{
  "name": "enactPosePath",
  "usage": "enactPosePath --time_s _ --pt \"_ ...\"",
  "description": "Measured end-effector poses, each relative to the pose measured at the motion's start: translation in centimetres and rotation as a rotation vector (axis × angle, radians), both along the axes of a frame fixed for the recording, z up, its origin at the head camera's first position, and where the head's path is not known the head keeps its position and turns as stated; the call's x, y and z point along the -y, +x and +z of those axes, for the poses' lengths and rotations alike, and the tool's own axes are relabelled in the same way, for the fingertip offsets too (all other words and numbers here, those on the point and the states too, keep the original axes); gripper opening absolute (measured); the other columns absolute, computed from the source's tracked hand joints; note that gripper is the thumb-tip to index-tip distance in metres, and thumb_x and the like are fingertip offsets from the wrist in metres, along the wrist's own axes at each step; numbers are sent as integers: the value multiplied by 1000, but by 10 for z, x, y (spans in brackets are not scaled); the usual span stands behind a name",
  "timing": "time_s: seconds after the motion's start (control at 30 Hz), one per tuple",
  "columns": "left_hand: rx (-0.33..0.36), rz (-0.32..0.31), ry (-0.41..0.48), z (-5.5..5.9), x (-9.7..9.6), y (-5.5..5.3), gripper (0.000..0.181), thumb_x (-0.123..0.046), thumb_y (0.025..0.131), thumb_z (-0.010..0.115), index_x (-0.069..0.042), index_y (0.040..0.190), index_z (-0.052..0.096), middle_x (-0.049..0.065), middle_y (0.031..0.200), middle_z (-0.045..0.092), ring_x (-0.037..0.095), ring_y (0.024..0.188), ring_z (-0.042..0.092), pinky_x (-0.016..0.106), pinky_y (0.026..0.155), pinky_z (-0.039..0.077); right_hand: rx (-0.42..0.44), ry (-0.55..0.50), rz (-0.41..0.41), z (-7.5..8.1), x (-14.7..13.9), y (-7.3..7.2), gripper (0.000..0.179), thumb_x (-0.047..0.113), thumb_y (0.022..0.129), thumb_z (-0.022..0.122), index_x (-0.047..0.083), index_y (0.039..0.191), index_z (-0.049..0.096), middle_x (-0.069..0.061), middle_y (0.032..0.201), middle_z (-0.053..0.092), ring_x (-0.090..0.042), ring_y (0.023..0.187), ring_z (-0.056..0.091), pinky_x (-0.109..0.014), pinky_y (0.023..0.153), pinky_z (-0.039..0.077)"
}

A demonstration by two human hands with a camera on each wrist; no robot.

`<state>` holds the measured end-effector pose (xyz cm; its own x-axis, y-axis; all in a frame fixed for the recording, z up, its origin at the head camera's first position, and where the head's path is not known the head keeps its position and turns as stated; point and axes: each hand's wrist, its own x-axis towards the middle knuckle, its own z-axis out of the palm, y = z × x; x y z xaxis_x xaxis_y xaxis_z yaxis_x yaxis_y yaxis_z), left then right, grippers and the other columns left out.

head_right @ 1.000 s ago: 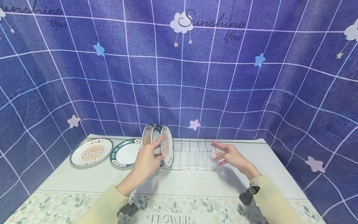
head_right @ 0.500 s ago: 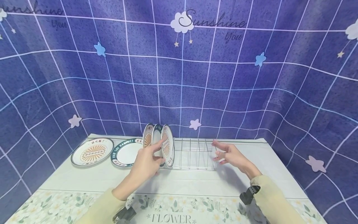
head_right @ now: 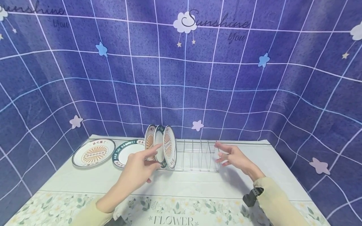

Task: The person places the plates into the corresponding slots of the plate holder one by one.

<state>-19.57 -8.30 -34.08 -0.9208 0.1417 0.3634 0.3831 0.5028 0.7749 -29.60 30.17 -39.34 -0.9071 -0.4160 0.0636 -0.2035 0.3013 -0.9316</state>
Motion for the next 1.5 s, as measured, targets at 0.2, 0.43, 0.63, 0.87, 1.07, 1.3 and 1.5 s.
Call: enactPosePath --time_s 0.2,0.43,0.63,0.87,1.07,1.3,1.5 --pt "-19 35 -46 5 15 13 67 4 87 80 -21 146 65 20 131 70 12 40 58 30 35 51 1 6 -4 2 1 0 66 10 107 60 -6 162 27 -27 165 28 -48 110 68 -56 94 59" --pt "-16 73 -62 10 36 15 67 5 85 83 -20 144 67 16 133 70 16 69 76 29 38 53 2 7 -5 4 0 -1 66 9 107 59 -7 162 25 -27 166 27 -45 110 69 -55 93 59" --pt "-3 110 -75 8 52 11 63 2 86 83 -20 144 68 20 130 71 15 73 77 29 40 55 7 1 -10 5 -1 -3 67 9 107 60 -6 163 25 -26 167 26 -43 110 70 -55 93 59" --pt "2 137 -93 3 67 8 63 0 87 83 -19 144 67 20 128 71 15 71 76 28 40 55 5 4 -9 5 -2 -4 67 9 107 59 -6 163 25 -26 167 26 -42 110 70 -54 94 59" --pt "-45 168 -151 -3 86 4 62 0 86 84 -13 144 66 23 124 72 16 67 76 27 41 55 4 10 -7 4 -2 -3 67 9 107 59 -6 163 25 -26 167 27 -45 111 69 -53 93 60" --pt "-158 233 -299 -13 117 -7 63 -7 82 89 -11 141 68 17 115 77 30 89 78 41 60 61 6 14 -9 3 0 -2 67 9 107 60 -6 162 26 -26 166 27 -43 109 70 -54 93 60" --pt "-134 264 -351 -26 143 -21 65 -11 79 92 -12 140 70 21 121 74 36 92 77 36 55 59 12 11 -8 2 0 -1 67 9 106 60 -6 162 26 -26 166 28 -41 108 70 -53 93 60"
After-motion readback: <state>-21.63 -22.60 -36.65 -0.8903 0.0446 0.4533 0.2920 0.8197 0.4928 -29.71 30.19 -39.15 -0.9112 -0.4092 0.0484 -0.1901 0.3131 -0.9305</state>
